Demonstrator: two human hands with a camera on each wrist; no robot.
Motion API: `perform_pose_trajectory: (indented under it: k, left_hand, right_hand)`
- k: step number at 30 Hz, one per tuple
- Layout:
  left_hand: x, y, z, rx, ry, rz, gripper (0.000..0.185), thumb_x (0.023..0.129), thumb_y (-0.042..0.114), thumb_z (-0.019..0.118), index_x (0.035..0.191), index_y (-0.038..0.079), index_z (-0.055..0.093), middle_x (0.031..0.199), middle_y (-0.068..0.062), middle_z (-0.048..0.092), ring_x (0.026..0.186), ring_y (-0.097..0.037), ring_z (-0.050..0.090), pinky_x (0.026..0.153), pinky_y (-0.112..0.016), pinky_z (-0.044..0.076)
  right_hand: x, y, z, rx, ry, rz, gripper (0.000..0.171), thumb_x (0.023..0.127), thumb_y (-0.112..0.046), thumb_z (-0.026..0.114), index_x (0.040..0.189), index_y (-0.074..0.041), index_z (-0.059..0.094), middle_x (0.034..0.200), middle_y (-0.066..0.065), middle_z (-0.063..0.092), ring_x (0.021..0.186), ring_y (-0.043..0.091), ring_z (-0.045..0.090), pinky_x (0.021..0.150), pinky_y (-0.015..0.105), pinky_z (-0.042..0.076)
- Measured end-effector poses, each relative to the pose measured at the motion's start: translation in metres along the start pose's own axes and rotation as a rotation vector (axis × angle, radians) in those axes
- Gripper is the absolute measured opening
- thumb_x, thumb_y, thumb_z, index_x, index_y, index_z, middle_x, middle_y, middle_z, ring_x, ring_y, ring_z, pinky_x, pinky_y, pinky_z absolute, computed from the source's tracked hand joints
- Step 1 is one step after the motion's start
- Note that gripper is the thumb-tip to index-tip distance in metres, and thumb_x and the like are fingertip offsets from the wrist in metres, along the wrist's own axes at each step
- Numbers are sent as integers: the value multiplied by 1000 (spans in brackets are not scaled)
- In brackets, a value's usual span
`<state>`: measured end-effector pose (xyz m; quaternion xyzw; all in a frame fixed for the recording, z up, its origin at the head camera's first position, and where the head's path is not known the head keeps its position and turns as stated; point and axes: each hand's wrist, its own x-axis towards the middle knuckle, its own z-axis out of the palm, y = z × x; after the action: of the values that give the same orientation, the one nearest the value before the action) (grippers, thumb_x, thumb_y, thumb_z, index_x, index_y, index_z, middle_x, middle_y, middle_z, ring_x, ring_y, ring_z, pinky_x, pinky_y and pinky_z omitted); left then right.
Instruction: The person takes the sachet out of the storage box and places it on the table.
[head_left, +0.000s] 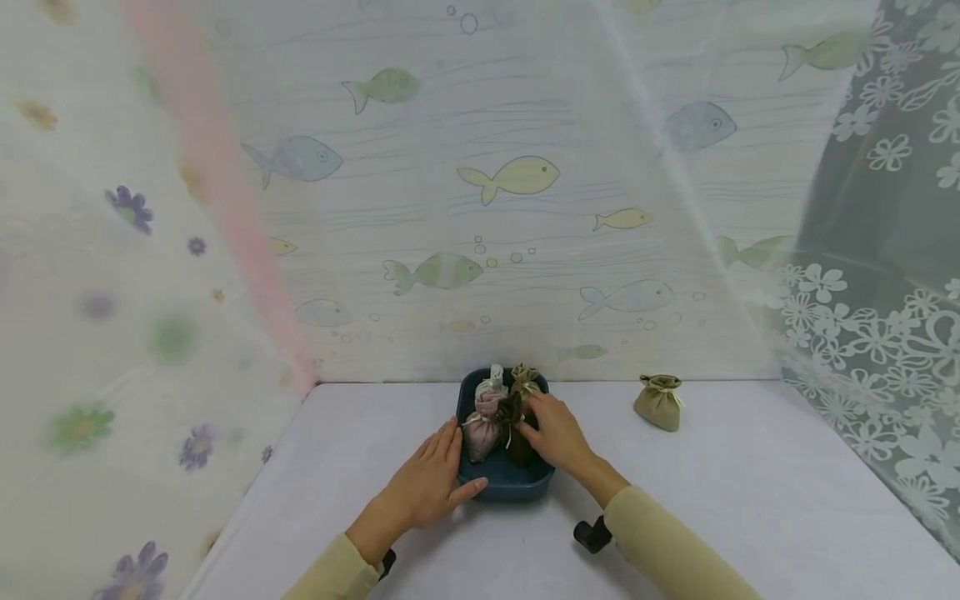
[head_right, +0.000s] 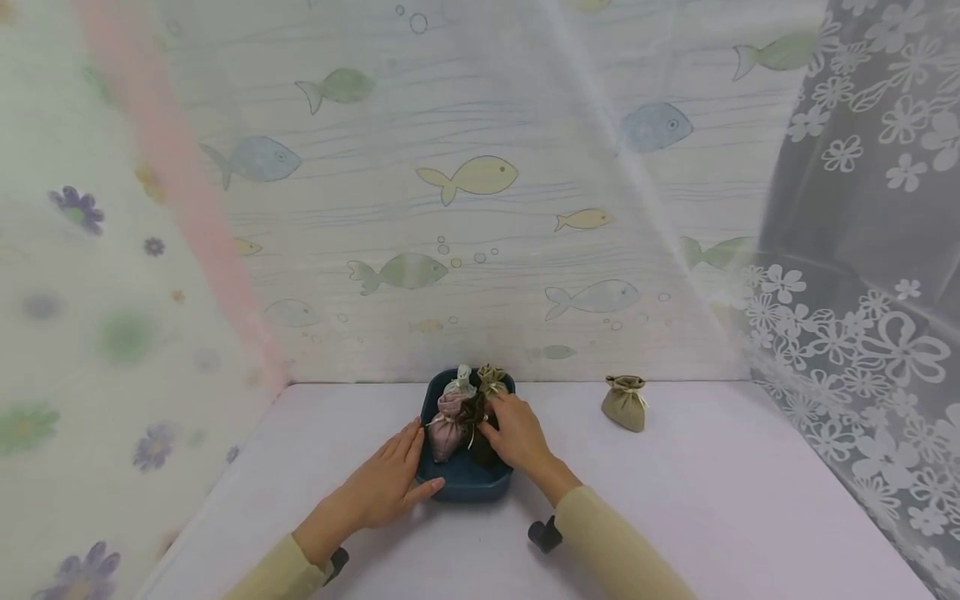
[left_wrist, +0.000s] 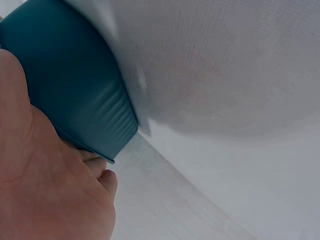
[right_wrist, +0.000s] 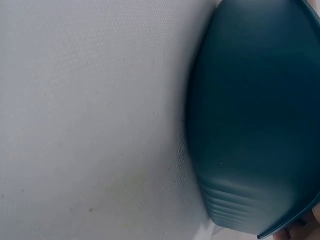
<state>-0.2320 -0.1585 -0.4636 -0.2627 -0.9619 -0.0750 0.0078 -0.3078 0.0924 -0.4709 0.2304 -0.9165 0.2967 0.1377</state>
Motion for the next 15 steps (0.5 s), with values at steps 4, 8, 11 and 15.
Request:
perform_pose_trajectory:
  k: [4,8,11,15]
  left_hand:
    - [0,0,1,0,-17,-14,102,101,75,28,158,-10,23,168,-26,13,156,-37,17,123,-51,23]
    - [1,-1,2,3,-27,-27,102,100,75,29,159,-8,23,168,-24,12,156,-36,16,124,-51,23]
    - [2,-3,3,3,-26,-32,103,100,76,30,159,-8,23,168,-24,12,156,-36,16,124,-51,22]
    - [3,-3,4,15,-21,-31,103,99,77,28,159,-7,22,169,-23,11,156,-34,14,124,-49,21]
  right_hand:
    - [-2,-1,-1,48,-1,23,14,93,-11,74,104,-4,69,105,9,68,101,30,65,89,49,55]
    - [-4,-3,-5,113,21,26,15,93,-8,74,107,-2,69,107,11,68,103,30,65,90,50,55]
    - [-4,-6,-11,155,40,20,16,93,-6,74,108,-2,69,105,11,67,101,30,65,89,49,55]
    - [-5,-10,-22,192,58,4,14,93,-6,74,105,-3,68,102,10,67,98,28,65,86,48,56]
